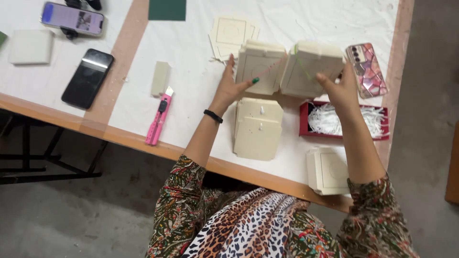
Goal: Organizing, checking, and bundling stacks of paper cards using rubber bands.
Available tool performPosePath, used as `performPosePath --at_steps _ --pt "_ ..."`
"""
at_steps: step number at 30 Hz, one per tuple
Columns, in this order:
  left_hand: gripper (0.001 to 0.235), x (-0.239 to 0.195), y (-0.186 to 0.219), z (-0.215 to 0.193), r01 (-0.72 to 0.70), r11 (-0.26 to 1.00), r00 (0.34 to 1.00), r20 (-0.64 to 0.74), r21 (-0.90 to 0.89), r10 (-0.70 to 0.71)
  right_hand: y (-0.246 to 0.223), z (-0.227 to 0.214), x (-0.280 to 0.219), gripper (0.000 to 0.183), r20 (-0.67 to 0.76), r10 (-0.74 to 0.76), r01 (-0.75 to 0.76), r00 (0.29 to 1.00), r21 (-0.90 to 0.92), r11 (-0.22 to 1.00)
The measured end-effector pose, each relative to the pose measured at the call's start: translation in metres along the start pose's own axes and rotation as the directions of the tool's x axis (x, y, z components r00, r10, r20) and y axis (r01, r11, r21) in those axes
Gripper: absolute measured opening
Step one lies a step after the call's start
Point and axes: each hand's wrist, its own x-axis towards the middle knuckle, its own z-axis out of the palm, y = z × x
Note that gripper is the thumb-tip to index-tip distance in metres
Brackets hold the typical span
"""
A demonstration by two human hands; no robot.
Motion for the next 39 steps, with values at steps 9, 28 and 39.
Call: performPosePath --at_steps 9,28,39 --pt "0.104 -0.001 -0.016 0.013 0.053 0.987 0.994 0.100 -0.151 -0.038 -0.008 -0.009 -0.011 0.051 0.032 0.128 -0.107 0.991 -0.369 0.923" --pt "0.107 0.007 0.009 0.019 -0.008 0.998 1.000 -0.005 -0.066 0.008 0.031 -0.021 0.047 0.084 0.302 0.243 -0.260 0.922 0.017 0.966" --pt "0.126 0.030 -0.040 0.022 -0.024 0.993 0.999 0.035 -0.114 0.028 0.037 -0.029 0.046 0.103 0.242 0.222 -0.234 0.944 0.022 0.972"
